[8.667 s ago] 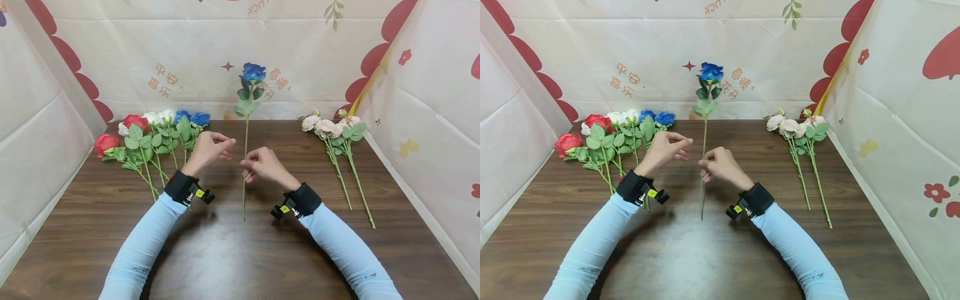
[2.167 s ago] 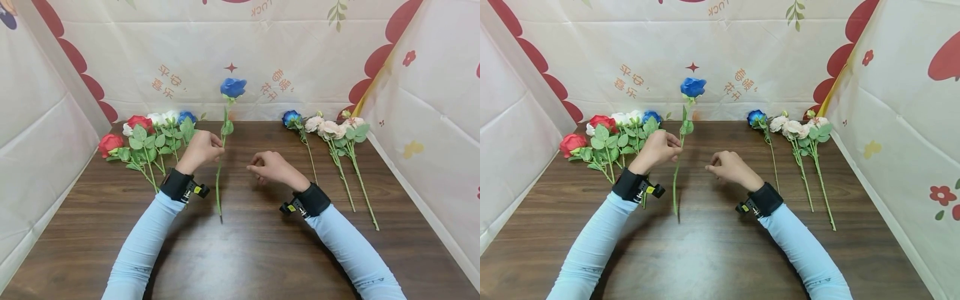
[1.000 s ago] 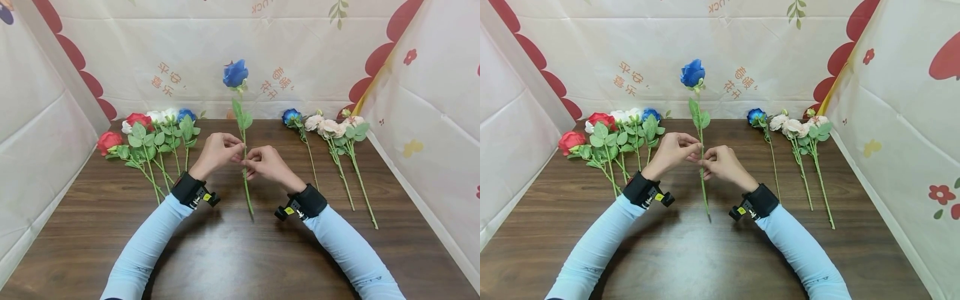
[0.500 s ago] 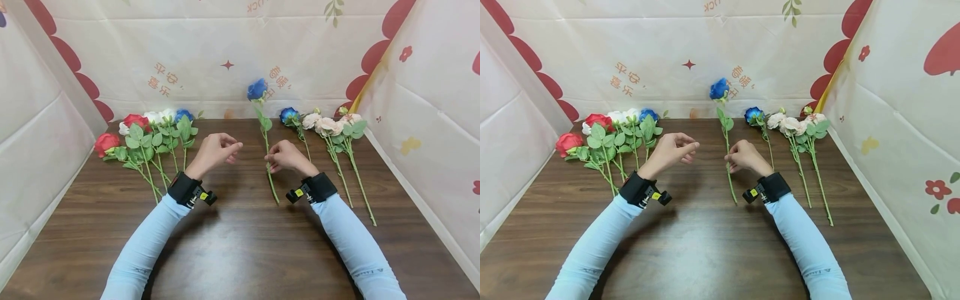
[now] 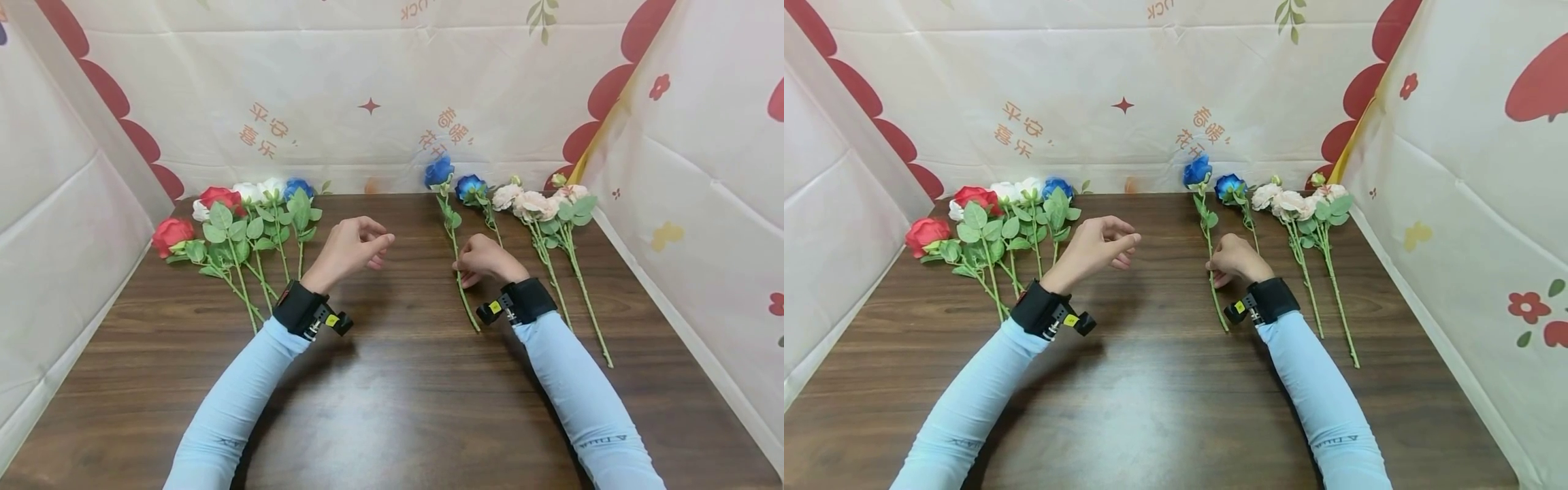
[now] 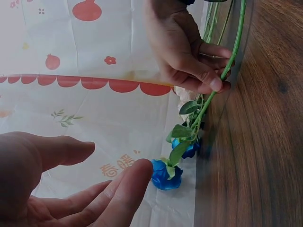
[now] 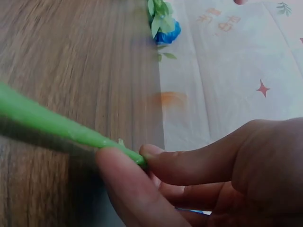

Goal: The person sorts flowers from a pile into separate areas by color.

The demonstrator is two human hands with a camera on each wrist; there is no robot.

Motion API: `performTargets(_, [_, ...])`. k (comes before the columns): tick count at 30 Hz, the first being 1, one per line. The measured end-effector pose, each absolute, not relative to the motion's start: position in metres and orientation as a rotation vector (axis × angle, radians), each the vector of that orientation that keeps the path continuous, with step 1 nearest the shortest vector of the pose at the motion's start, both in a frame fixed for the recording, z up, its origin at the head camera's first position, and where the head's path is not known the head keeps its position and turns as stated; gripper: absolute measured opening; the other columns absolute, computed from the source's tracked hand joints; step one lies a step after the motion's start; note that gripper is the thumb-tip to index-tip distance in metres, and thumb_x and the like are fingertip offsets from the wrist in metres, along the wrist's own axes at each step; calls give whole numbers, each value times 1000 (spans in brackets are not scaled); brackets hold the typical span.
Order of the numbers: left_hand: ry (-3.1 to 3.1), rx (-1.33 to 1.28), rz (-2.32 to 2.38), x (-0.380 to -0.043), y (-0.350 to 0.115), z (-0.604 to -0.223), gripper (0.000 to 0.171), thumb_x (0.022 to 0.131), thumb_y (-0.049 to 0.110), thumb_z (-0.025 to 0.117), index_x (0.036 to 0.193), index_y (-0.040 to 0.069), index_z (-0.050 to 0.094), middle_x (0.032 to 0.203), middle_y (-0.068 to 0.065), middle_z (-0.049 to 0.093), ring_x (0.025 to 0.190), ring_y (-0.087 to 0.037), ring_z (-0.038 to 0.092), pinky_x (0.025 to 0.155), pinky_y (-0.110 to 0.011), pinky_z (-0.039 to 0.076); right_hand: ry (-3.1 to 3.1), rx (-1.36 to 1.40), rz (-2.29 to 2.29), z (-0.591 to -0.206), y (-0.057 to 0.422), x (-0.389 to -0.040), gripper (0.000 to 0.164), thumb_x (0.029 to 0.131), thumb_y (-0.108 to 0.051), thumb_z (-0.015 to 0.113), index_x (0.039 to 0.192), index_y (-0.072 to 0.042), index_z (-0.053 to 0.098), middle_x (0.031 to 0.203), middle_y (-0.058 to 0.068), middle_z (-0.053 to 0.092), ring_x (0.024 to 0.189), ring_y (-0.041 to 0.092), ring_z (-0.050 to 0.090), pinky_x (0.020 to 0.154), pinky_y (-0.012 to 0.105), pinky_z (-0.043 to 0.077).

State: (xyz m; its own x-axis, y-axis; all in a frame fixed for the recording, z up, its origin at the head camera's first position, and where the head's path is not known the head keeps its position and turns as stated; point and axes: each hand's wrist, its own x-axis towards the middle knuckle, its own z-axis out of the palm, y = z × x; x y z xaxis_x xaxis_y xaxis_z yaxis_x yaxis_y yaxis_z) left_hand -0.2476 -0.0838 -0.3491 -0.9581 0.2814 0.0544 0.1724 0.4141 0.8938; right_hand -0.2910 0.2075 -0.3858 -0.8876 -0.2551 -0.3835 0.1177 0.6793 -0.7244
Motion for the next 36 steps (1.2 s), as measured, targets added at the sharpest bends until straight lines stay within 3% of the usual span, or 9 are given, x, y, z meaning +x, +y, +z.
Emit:
performTargets(4, [2556,407,1596,-248,-84,-349,35,100,27,71,124,3,66,94,-13,76,79,-28,79,66,-32,65,2440,-67,-1052,-383,206,-291,18,100,-4,63,86,6,67,76,12,69,61,17,70,69,36,66])
performTargets(17, [2557,405,1595,-247,-84,-350,34,100,27,70,124,3,65,94,-12,75,77,-27,79,66,-32,65,2525,-133,-926,-383,209,-290,24,98,-4,65,74,-1,63,73,11,69,60,18,72,67,36,65])
performTargets(29, [2562,407,1565,-249,-83,-352,40,100,27,70,129,0,63,95,-13,76,72,-19,77,66,-32,65,2623,-111,-746,-380,205,-289,17,95,-4,65,79,0,62,73,14,68,57,18,72,62,34,64])
performTargets(36, [2553,406,1572,-250,-81,-355,39,101,27,70,128,0,63,95,-13,75,74,-23,78,75,-46,65,2643,-155,-704,-381,206,-288,28,98,-4,56,71,-5,58,72,12,70,57,19,72,60,35,63])
